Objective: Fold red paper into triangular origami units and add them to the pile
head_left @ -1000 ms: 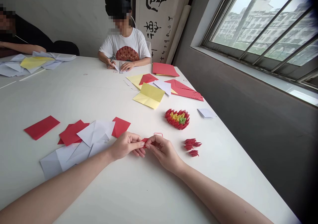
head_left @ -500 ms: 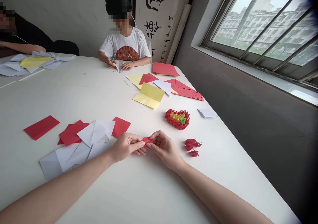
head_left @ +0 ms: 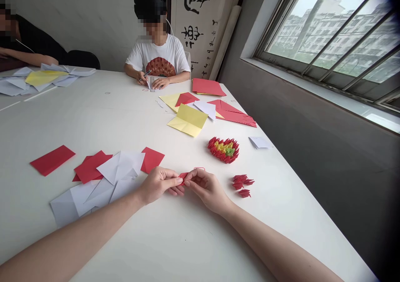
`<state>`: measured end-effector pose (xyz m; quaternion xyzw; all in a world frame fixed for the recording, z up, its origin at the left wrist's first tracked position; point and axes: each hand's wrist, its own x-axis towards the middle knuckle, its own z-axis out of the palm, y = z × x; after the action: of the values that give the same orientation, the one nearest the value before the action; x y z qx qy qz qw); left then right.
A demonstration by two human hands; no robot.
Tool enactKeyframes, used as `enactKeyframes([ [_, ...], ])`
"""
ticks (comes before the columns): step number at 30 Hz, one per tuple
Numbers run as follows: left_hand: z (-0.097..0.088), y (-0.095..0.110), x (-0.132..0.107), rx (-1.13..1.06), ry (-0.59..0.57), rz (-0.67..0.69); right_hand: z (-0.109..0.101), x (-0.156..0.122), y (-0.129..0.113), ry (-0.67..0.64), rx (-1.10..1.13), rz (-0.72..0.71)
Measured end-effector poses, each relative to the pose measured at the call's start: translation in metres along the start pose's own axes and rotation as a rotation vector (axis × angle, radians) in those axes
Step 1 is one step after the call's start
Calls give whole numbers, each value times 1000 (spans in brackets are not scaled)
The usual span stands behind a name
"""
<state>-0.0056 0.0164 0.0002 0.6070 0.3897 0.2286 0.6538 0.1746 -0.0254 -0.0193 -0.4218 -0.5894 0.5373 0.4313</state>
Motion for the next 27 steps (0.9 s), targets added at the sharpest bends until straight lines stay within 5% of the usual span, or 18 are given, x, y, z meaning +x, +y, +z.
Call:
enactKeyframes([
  [13, -1, -4, 1, 42, -22, 26, 8, -2, 1, 126, -72, 33],
  [27, 4, 1, -1, 13, -41, 11, 10, 0, -4, 98, 271, 51],
])
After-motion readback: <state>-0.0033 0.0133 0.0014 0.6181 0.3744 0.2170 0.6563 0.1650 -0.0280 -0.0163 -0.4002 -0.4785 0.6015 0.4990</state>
